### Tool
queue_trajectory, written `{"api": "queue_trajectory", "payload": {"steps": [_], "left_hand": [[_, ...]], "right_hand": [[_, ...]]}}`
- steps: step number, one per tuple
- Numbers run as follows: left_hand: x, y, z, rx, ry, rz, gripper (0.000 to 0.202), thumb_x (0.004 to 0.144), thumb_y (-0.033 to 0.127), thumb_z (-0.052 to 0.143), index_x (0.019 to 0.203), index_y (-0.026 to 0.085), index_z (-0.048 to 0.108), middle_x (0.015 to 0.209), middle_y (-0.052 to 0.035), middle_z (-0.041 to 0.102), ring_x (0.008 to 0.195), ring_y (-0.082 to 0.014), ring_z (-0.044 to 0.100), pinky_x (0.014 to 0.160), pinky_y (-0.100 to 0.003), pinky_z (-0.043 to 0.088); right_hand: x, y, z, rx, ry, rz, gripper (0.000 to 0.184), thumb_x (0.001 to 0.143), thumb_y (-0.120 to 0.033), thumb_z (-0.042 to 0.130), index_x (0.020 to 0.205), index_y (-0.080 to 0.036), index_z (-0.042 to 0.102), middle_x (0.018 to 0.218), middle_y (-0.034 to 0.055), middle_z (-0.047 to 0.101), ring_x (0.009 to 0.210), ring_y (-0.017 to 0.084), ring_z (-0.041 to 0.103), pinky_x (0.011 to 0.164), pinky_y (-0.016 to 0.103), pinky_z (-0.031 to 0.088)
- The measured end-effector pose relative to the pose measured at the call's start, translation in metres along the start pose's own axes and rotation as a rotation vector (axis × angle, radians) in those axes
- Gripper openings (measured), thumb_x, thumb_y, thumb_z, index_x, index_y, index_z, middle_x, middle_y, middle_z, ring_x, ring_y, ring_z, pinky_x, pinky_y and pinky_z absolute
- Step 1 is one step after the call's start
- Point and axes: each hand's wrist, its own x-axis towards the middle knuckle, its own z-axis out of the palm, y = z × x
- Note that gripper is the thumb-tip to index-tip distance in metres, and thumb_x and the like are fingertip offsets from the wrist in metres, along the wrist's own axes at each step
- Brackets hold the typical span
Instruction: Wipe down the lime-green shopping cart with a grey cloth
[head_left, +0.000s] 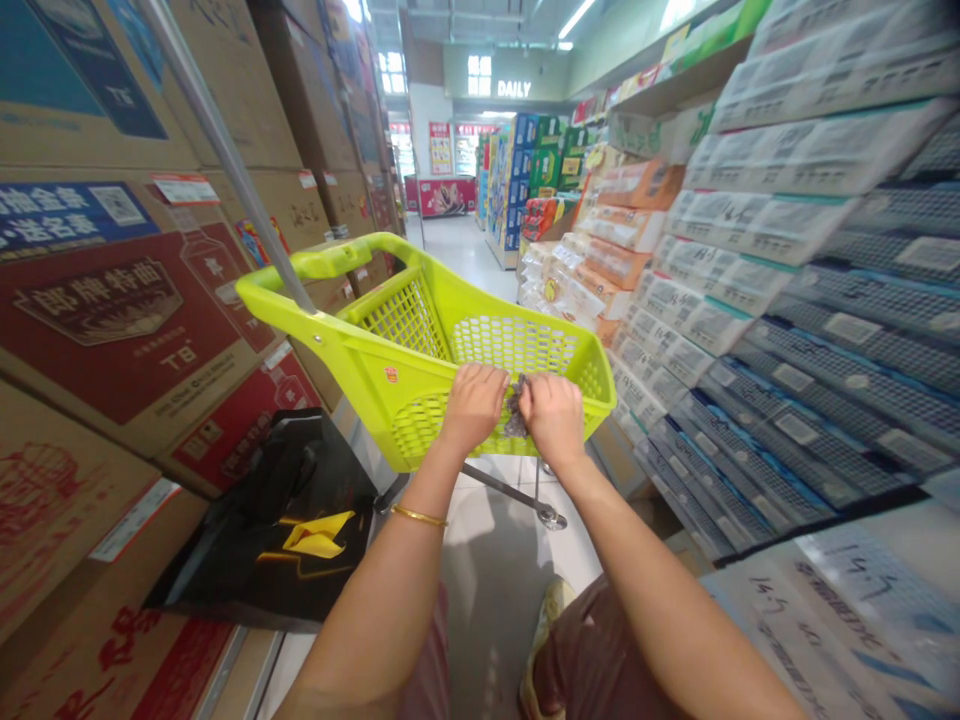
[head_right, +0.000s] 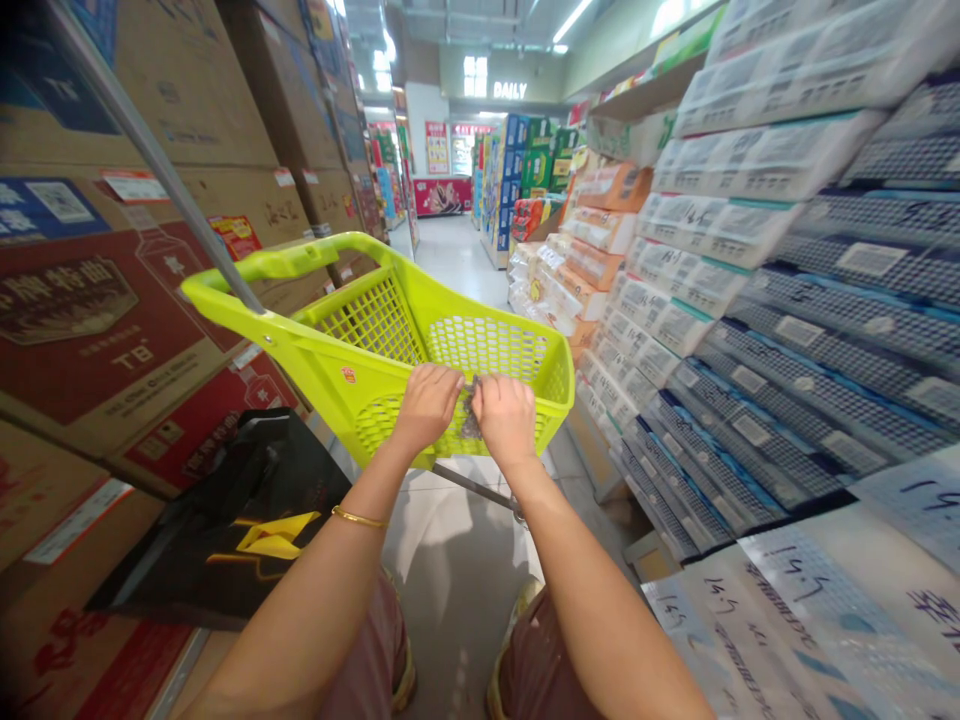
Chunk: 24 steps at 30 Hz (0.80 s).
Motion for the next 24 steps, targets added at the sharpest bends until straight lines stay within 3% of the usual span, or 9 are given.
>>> {"api": "queue_trajectory", "payload": {"steps": [9, 14, 20, 24], "left_hand": [[0.000, 0.000, 0.004, -0.005, 0.022, -0.004, 0.030, 0.094, 0.027, 0.028, 0.087, 0.019, 0.057, 0.083, -0.0058, 0.060, 0.084, -0.0206, 0.050, 0.083, -0.035, 0.035], [0.001, 0.004, 0.007, 0.018, 0.049, -0.036, 0.031, 0.094, 0.026, 0.028, 0.082, 0.019, 0.056, 0.081, -0.0064, 0.059, 0.082, -0.0213, 0.049, 0.082, -0.036, 0.036], [0.001, 0.007, 0.008, -0.009, 0.038, -0.062, 0.024, 0.091, 0.024, 0.034, 0.080, 0.020, 0.054, 0.080, -0.0065, 0.058, 0.082, -0.0221, 0.048, 0.082, -0.037, 0.037], [0.000, 0.003, 0.006, -0.003, 0.016, -0.054, 0.023, 0.090, 0.023, 0.035, 0.080, 0.020, 0.054, 0.081, -0.0066, 0.058, 0.082, -0.0223, 0.048, 0.082, -0.037, 0.037]], "right_hand": [[-0.014, 0.033, -0.016, -0.045, -0.004, 0.138, 0.023, 0.088, -0.027, 0.040, 0.091, -0.016, 0.060, 0.084, 0.0078, 0.063, 0.079, 0.020, 0.050, 0.073, 0.030, 0.033], [-0.008, 0.016, -0.010, -0.012, 0.042, 0.176, 0.024, 0.089, -0.027, 0.040, 0.091, -0.016, 0.061, 0.084, 0.0074, 0.064, 0.080, 0.020, 0.050, 0.076, 0.031, 0.033], [0.002, -0.018, 0.009, 0.096, 0.048, 0.096, 0.027, 0.091, -0.030, 0.038, 0.098, -0.017, 0.061, 0.092, 0.0084, 0.063, 0.086, 0.020, 0.048, 0.080, 0.032, 0.032], [0.005, -0.021, 0.013, 0.110, 0.036, 0.068, 0.027, 0.091, -0.029, 0.037, 0.099, -0.017, 0.060, 0.094, 0.0087, 0.062, 0.087, 0.020, 0.048, 0.080, 0.033, 0.032]]}}
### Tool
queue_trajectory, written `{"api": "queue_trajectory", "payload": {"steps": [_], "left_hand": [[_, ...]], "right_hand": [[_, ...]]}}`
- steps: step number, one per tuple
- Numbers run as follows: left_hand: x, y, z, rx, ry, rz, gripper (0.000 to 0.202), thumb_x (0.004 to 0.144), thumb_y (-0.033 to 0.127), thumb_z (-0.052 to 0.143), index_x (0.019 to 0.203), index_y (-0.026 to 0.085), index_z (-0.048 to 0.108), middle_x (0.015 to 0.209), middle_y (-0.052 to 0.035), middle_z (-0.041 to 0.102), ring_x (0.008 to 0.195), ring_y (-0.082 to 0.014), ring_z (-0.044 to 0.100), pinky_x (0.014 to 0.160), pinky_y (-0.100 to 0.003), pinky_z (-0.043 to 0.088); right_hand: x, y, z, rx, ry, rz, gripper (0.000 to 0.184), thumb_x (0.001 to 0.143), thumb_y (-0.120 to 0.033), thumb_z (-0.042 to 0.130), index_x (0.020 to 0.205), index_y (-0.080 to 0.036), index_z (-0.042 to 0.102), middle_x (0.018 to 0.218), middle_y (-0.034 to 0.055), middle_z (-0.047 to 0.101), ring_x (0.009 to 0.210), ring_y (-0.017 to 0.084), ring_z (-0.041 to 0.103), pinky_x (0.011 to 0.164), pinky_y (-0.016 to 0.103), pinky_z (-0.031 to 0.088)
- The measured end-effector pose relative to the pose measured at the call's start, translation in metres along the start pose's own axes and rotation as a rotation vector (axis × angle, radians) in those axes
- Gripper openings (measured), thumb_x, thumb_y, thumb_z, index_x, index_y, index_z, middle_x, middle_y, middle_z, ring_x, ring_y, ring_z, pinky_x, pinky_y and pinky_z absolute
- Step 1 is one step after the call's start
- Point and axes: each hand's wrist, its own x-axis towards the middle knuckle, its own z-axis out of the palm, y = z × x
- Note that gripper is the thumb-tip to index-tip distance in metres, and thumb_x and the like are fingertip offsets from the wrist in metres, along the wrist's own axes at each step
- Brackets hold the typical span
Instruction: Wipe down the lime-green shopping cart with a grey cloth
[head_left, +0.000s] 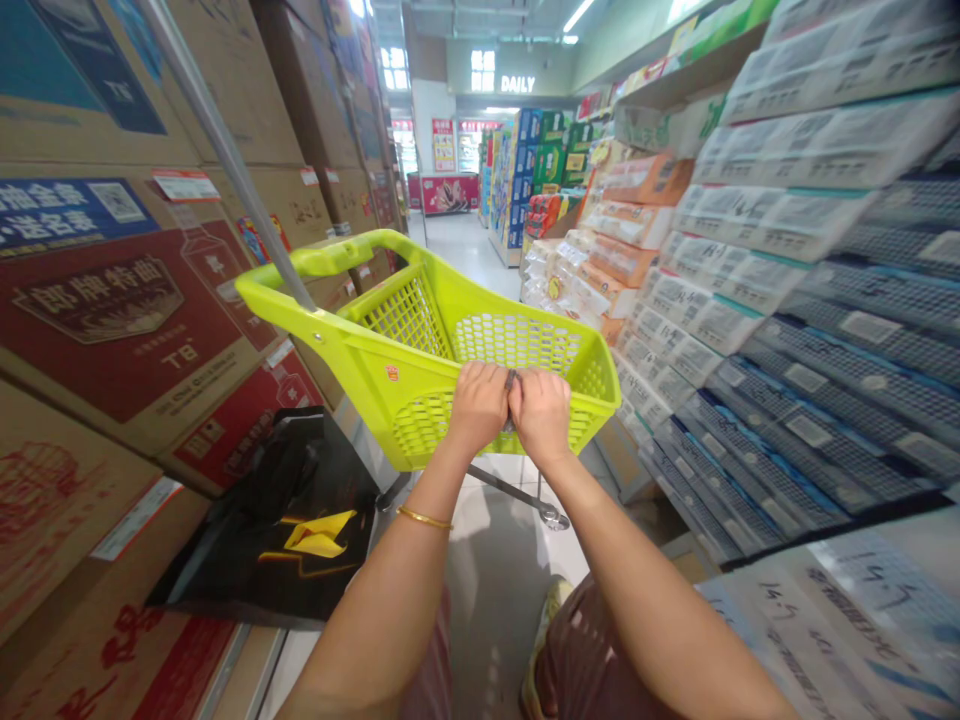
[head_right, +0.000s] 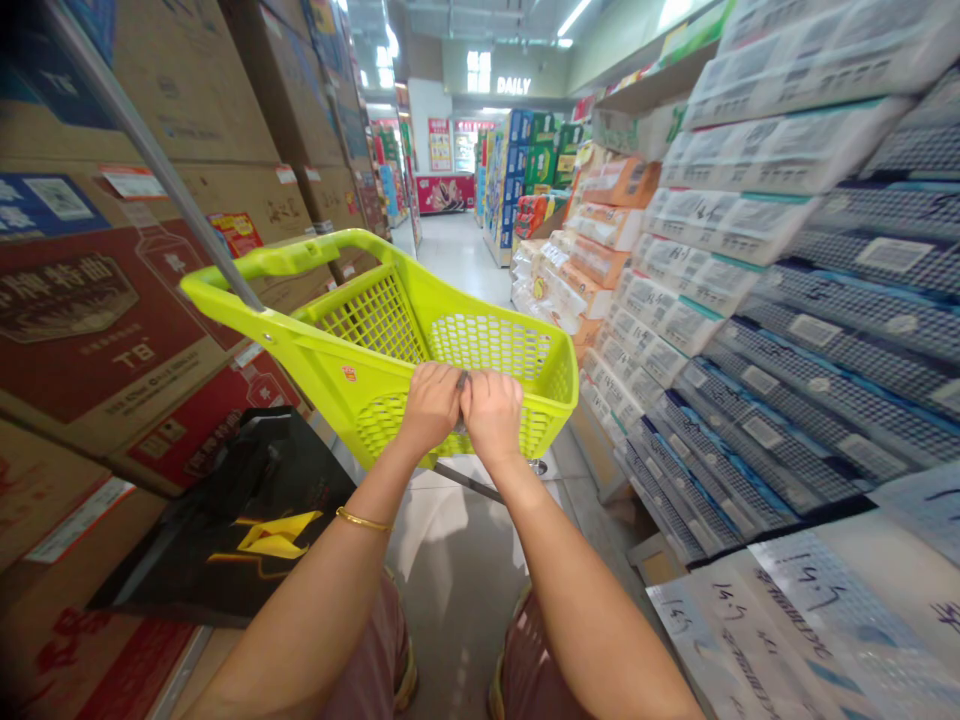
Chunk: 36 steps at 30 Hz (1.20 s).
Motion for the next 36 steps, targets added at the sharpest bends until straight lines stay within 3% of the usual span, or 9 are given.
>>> {"api": "queue_trajectory", "payload": {"steps": [6, 13, 18, 26, 30, 36], "left_hand": [[0.000, -0.005, -0.003, -0.005, -0.021, 0.055, 0.027, 0.093, 0.025, 0.030, 0.089, 0.019, 0.056, 0.085, -0.0058, 0.060, 0.085, -0.0209, 0.049, 0.084, -0.035, 0.036], [0.001, -0.003, -0.001, -0.007, 0.005, 0.031, 0.028, 0.093, 0.026, 0.030, 0.089, 0.019, 0.057, 0.084, -0.0056, 0.061, 0.084, -0.0208, 0.050, 0.084, -0.036, 0.036], [0.001, 0.002, -0.001, 0.010, 0.018, 0.008, 0.028, 0.093, 0.024, 0.031, 0.082, 0.020, 0.057, 0.081, -0.0058, 0.060, 0.083, -0.0210, 0.050, 0.083, -0.036, 0.037], [0.003, 0.001, 0.001, 0.016, 0.003, 0.003, 0.024, 0.090, 0.022, 0.035, 0.080, 0.019, 0.056, 0.080, -0.0068, 0.060, 0.081, -0.0223, 0.050, 0.080, -0.036, 0.037], [0.003, -0.003, 0.000, 0.025, -0.016, 0.032, 0.023, 0.090, 0.021, 0.035, 0.081, 0.019, 0.056, 0.082, -0.0069, 0.060, 0.083, -0.0224, 0.049, 0.081, -0.036, 0.036], [0.002, -0.005, 0.001, 0.003, -0.010, 0.053, 0.030, 0.094, 0.026, 0.028, 0.087, 0.019, 0.057, 0.084, -0.0057, 0.060, 0.084, -0.0211, 0.049, 0.082, -0.035, 0.035]], "right_hand": [[-0.002, 0.020, -0.013, -0.094, -0.036, -0.064, 0.024, 0.090, -0.028, 0.040, 0.097, -0.017, 0.061, 0.091, 0.0079, 0.064, 0.085, 0.019, 0.049, 0.078, 0.031, 0.031], [-0.011, 0.046, -0.034, -0.171, -0.037, 0.072, 0.021, 0.088, -0.026, 0.043, 0.091, -0.016, 0.061, 0.084, 0.0072, 0.064, 0.078, 0.019, 0.051, 0.073, 0.030, 0.032], [-0.009, 0.033, -0.028, -0.135, 0.012, 0.118, 0.023, 0.089, -0.026, 0.040, 0.090, -0.016, 0.061, 0.083, 0.0074, 0.063, 0.080, 0.019, 0.049, 0.074, 0.030, 0.032], [-0.001, -0.004, -0.002, -0.001, 0.024, 0.023, 0.028, 0.093, -0.030, 0.036, 0.097, -0.016, 0.060, 0.093, 0.0078, 0.062, 0.085, 0.019, 0.048, 0.080, 0.032, 0.031], [0.001, 0.002, -0.003, -0.012, -0.003, -0.053, 0.028, 0.093, -0.031, 0.036, 0.098, -0.017, 0.060, 0.093, 0.0075, 0.062, 0.086, 0.019, 0.048, 0.080, 0.032, 0.031], [-0.005, 0.030, -0.015, -0.118, 0.015, -0.087, 0.023, 0.090, -0.028, 0.041, 0.096, -0.017, 0.061, 0.090, 0.0064, 0.064, 0.083, 0.018, 0.050, 0.077, 0.029, 0.032]]}}
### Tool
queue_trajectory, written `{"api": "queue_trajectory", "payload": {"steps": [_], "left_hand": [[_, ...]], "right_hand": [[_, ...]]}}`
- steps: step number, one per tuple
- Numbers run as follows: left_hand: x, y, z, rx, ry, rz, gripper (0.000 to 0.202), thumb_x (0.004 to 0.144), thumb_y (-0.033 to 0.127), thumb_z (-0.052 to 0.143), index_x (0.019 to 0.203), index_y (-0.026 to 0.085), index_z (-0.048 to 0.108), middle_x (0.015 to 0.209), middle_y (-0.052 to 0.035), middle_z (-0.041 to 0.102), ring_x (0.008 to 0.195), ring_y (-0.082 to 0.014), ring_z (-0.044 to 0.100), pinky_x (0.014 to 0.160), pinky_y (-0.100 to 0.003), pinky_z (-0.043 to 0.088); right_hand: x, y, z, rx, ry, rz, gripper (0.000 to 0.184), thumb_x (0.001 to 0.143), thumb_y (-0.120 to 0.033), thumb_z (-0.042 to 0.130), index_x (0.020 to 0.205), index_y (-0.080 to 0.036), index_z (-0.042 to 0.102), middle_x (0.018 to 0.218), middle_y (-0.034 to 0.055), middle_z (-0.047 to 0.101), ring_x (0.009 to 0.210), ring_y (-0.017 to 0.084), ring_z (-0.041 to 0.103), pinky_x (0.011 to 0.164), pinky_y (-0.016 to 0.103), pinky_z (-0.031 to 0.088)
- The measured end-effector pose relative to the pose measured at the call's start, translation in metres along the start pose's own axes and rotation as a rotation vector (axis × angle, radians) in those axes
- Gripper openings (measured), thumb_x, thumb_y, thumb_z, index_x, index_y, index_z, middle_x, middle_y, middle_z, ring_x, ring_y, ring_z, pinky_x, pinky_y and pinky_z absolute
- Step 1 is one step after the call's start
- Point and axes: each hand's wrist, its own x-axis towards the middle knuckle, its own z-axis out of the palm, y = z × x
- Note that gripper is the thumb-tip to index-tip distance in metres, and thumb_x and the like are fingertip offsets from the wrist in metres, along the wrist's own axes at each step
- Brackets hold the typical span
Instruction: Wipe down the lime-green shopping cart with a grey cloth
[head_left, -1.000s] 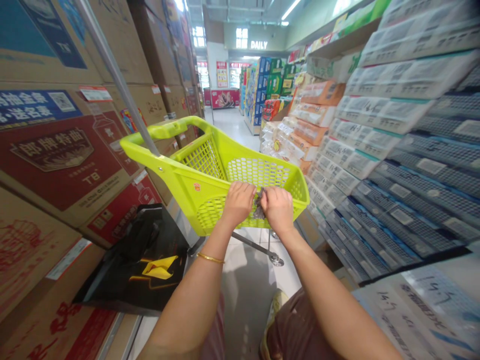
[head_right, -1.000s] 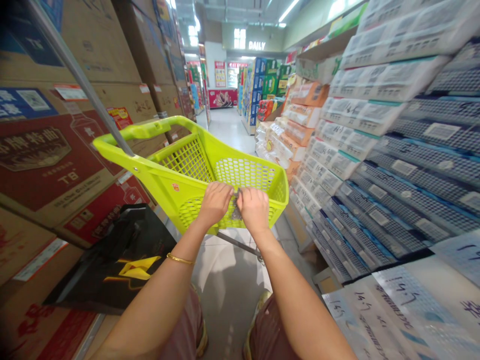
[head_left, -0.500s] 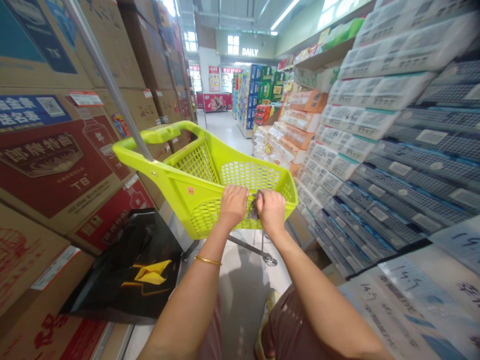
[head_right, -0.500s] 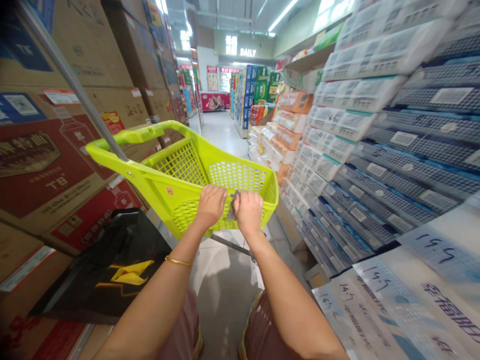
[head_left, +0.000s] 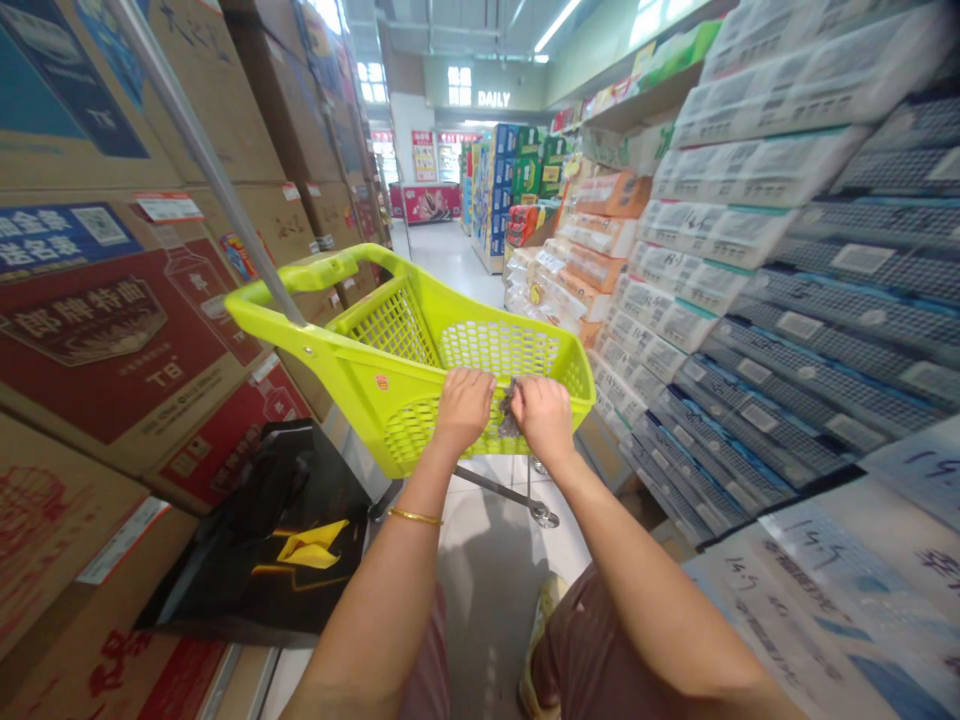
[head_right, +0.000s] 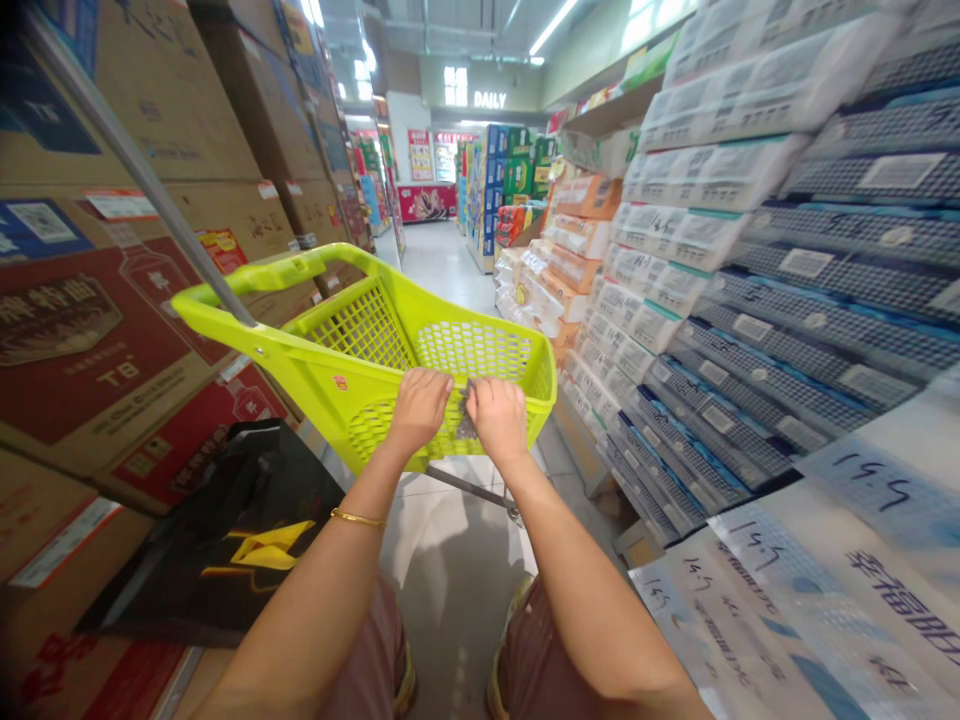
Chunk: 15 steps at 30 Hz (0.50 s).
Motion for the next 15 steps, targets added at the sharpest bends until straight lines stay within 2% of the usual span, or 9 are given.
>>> {"api": "queue_trajectory", "payload": {"steps": [4, 7, 11, 15], "left_hand": [[0.001, 0.002, 0.000, -0.004, -0.007, -0.010, 0.031, 0.094, 0.025, 0.028, 0.088, 0.019, 0.057, 0.085, -0.0061, 0.061, 0.084, -0.0210, 0.049, 0.083, -0.035, 0.035], [0.001, 0.006, 0.000, -0.008, -0.019, -0.039, 0.029, 0.093, 0.024, 0.029, 0.087, 0.019, 0.057, 0.085, -0.0063, 0.060, 0.085, -0.0213, 0.049, 0.084, -0.036, 0.035], [0.002, 0.011, 0.000, 0.007, -0.025, -0.070, 0.027, 0.093, 0.024, 0.031, 0.085, 0.019, 0.056, 0.084, -0.0065, 0.060, 0.086, -0.0219, 0.049, 0.084, -0.036, 0.035], [0.003, 0.015, 0.000, 0.027, -0.036, -0.090, 0.025, 0.092, 0.023, 0.033, 0.084, 0.018, 0.056, 0.085, -0.0069, 0.060, 0.087, -0.0228, 0.049, 0.085, -0.037, 0.035]], "right_hand": [[-0.008, 0.021, -0.010, -0.041, -0.011, 0.093, 0.021, 0.088, -0.026, 0.043, 0.092, -0.016, 0.061, 0.084, 0.0064, 0.064, 0.080, 0.018, 0.050, 0.075, 0.029, 0.032], [-0.009, 0.027, -0.017, -0.033, -0.020, 0.176, 0.022, 0.088, -0.025, 0.042, 0.089, -0.015, 0.061, 0.081, 0.0069, 0.063, 0.078, 0.018, 0.050, 0.073, 0.029, 0.033], [-0.003, 0.012, -0.015, -0.009, -0.004, 0.260, 0.024, 0.089, -0.025, 0.040, 0.088, -0.016, 0.061, 0.081, 0.0075, 0.063, 0.079, 0.019, 0.050, 0.073, 0.029, 0.032], [0.004, -0.017, -0.003, 0.071, -0.007, 0.188, 0.026, 0.090, -0.028, 0.038, 0.093, -0.016, 0.061, 0.085, 0.0078, 0.062, 0.083, 0.019, 0.048, 0.077, 0.031, 0.031]]}}
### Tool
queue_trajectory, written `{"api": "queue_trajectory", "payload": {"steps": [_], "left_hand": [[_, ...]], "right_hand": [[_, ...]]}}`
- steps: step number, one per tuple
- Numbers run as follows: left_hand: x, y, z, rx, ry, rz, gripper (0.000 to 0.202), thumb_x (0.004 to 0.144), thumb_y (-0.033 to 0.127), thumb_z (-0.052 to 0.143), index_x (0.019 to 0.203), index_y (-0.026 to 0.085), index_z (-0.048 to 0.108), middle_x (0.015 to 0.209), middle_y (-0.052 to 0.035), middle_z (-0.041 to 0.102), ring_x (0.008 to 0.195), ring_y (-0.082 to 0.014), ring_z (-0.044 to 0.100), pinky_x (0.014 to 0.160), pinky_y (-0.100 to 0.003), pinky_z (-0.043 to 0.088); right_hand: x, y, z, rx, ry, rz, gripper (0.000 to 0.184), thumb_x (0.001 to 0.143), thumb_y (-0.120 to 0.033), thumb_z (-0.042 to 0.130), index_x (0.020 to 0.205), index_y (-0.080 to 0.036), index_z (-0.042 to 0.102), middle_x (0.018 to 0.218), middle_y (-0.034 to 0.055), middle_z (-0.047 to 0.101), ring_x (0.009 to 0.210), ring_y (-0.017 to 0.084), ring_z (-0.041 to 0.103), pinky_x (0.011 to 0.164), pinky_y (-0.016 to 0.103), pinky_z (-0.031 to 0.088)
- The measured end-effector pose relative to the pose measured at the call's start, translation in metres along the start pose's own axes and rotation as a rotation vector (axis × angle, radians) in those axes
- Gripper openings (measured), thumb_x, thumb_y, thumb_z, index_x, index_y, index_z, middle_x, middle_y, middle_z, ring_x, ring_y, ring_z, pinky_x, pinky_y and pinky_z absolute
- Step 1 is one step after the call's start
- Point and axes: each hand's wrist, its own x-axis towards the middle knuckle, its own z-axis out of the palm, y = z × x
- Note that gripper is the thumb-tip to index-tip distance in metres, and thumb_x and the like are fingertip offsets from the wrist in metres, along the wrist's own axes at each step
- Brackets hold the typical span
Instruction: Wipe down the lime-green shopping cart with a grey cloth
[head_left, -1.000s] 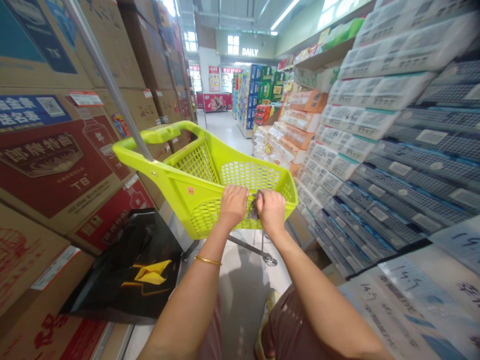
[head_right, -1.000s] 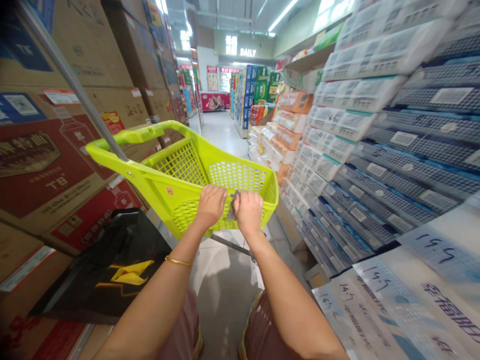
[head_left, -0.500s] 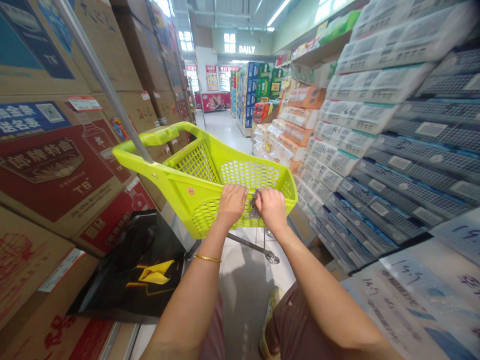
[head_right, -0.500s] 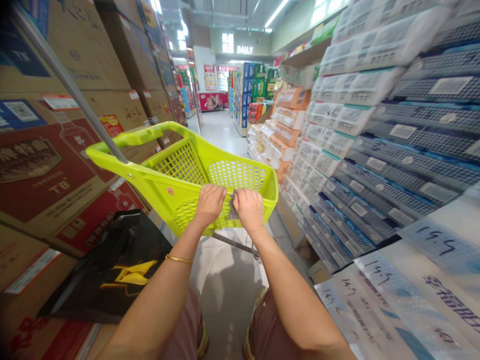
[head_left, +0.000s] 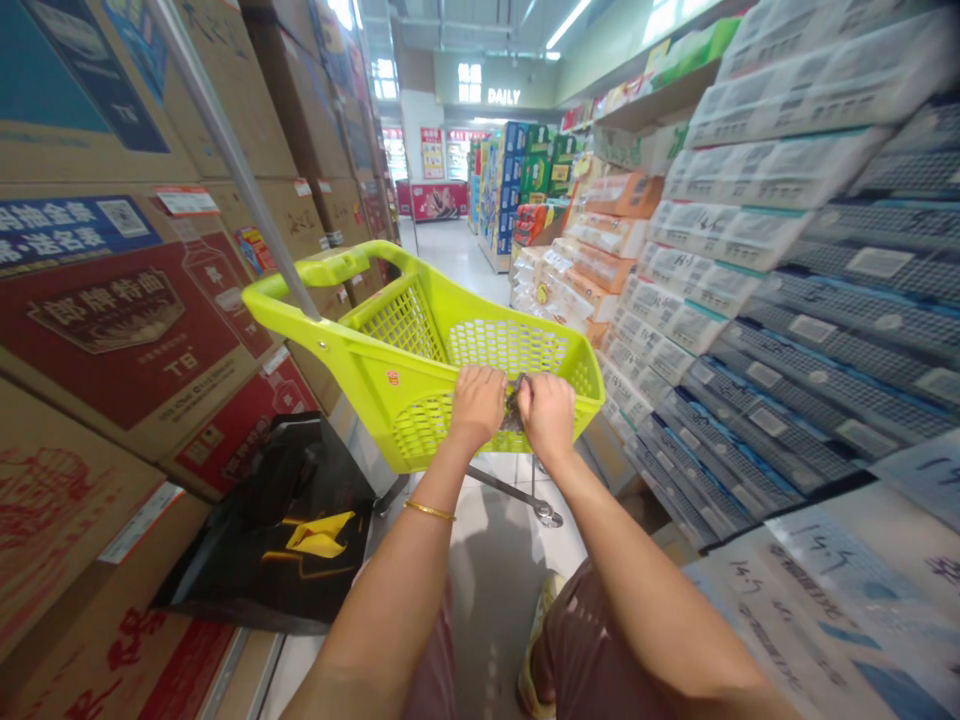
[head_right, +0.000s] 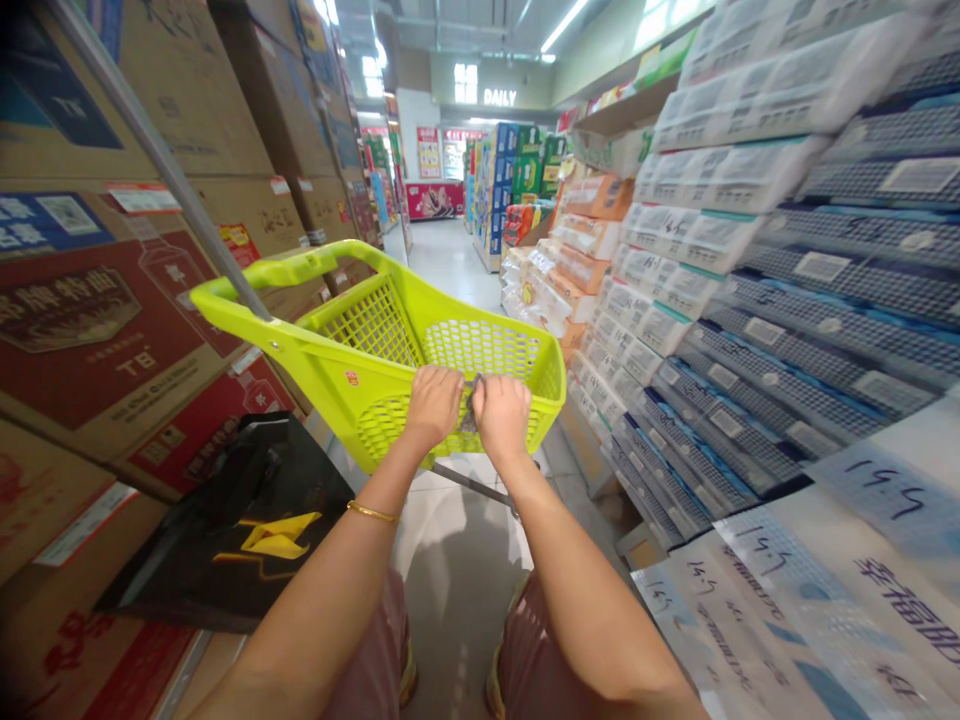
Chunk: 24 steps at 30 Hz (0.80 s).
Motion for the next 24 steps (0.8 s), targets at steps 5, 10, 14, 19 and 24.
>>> {"api": "queue_trajectory", "payload": {"steps": [5, 10, 14, 19, 24], "left_hand": [[0.000, -0.002, -0.001, -0.021, -0.015, -0.008, 0.021, 0.090, 0.024, 0.037, 0.082, 0.018, 0.056, 0.085, -0.0078, 0.060, 0.087, -0.0233, 0.049, 0.084, -0.037, 0.036], [0.002, -0.005, -0.002, -0.040, -0.020, 0.010, 0.023, 0.091, 0.022, 0.034, 0.082, 0.019, 0.055, 0.084, -0.0068, 0.060, 0.086, -0.0225, 0.048, 0.084, -0.037, 0.035], [0.002, 0.000, -0.001, -0.057, -0.012, -0.009, 0.026, 0.092, 0.022, 0.031, 0.083, 0.019, 0.055, 0.084, -0.0058, 0.060, 0.086, -0.0217, 0.048, 0.083, -0.036, 0.034], [0.001, 0.010, 0.003, -0.075, -0.038, 0.016, 0.025, 0.092, 0.022, 0.031, 0.083, 0.019, 0.055, 0.085, -0.0048, 0.059, 0.088, -0.0211, 0.048, 0.084, -0.036, 0.032], [0.002, 0.015, 0.003, -0.116, -0.053, 0.057, 0.026, 0.093, 0.024, 0.030, 0.085, 0.020, 0.055, 0.086, -0.0050, 0.059, 0.088, -0.0211, 0.048, 0.083, -0.036, 0.033]], "right_hand": [[0.001, -0.014, 0.013, 0.036, 0.012, -0.073, 0.027, 0.091, -0.030, 0.037, 0.098, -0.017, 0.060, 0.091, 0.0073, 0.063, 0.086, 0.019, 0.048, 0.080, 0.031, 0.031], [0.004, 0.003, 0.005, -0.044, -0.021, -0.160, 0.023, 0.089, -0.029, 0.042, 0.091, -0.017, 0.061, 0.083, 0.0058, 0.063, 0.080, 0.018, 0.048, 0.075, 0.029, 0.030], [0.003, 0.015, -0.004, -0.096, -0.032, -0.153, 0.023, 0.089, -0.028, 0.040, 0.088, -0.016, 0.061, 0.077, 0.0059, 0.061, 0.076, 0.018, 0.048, 0.070, 0.029, 0.030], [-0.001, 0.022, -0.012, -0.127, -0.058, -0.112, 0.022, 0.088, -0.027, 0.041, 0.087, -0.016, 0.060, 0.077, 0.0064, 0.060, 0.075, 0.018, 0.047, 0.070, 0.029, 0.030], [-0.004, 0.024, -0.021, -0.146, -0.077, -0.079, 0.022, 0.088, -0.028, 0.041, 0.085, -0.016, 0.059, 0.076, 0.0062, 0.059, 0.075, 0.019, 0.047, 0.068, 0.029, 0.029]]}}
